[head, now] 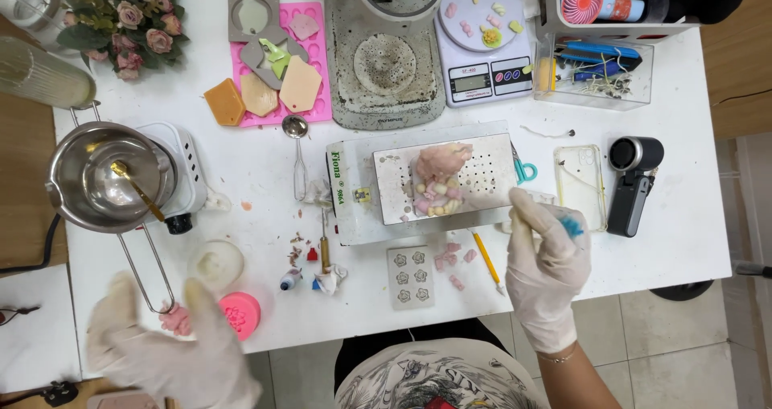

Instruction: Decorating small wax bear figures by attaching smaller wax pieces using melted wax.

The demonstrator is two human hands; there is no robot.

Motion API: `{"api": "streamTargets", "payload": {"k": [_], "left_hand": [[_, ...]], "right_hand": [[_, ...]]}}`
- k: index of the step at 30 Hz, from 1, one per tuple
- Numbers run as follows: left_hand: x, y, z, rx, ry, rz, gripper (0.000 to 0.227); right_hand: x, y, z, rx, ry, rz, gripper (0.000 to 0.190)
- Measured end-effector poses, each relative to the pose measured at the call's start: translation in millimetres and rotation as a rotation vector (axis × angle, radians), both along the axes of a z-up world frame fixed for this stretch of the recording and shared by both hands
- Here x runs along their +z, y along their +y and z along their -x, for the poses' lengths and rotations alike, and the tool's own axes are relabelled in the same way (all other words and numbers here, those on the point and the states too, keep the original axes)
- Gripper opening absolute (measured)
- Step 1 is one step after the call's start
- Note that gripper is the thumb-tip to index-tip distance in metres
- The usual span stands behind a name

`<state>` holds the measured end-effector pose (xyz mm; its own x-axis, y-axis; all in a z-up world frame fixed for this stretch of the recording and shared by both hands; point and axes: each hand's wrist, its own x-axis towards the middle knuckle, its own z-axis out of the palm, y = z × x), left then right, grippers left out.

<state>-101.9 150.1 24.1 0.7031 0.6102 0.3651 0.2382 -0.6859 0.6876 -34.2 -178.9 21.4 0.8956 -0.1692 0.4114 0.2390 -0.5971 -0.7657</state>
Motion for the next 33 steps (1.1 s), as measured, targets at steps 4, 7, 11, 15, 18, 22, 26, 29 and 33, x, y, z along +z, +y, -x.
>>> {"api": "streamTargets", "payload": {"k": [4,7,11,15,18,22,26,29,33], "left_hand": [[-2.2,47.8,-3.8,0.221,0.130,0.344,0.071],[-51.0,86.4,9.2,0.271,0.290,0.463,0.073],[-72.2,100.7,6.8,0.195,0.273,0.694,0.086],[-58.8,100.7,-5.9,0.162,0.373,0.756,0.086],[-60.4,104.4,-6.5,0.117,0.356,0.793,0.085],[-54.7,106.8,-11.4,0.159,0.436,0.819,0.083],[-80.5,120.5,-1.5,0.039,0.343,0.759,0.080],[-75.3,118.1,-4.0,0.033,0.348,0.757,0.077],[-51.3,105.0,-16.3,0.108,0.443,0.792,0.071]], "right_hand": [[13.8,13.1,-3.5,-0.106,0.027,-0.055,0.030],[10.7,22.7,-16.0,-0.053,0.092,0.251,0.029],[3.5,36.0,-34.5,0.004,0.345,0.226,0.032],[2.8,48.8,-38.4,-0.022,0.371,0.298,0.027],[-1.9,53.8,-35.1,-0.093,0.257,0.369,0.027],[-1.5,56.7,-33.9,-0.095,0.226,0.329,0.027],[-4.7,58.3,-34.3,-0.130,0.253,0.364,0.027],[-7.5,57.2,-34.1,-0.143,0.240,0.374,0.025],[-8.3,56.9,-34.6,-0.149,0.241,0.378,0.026]]}}
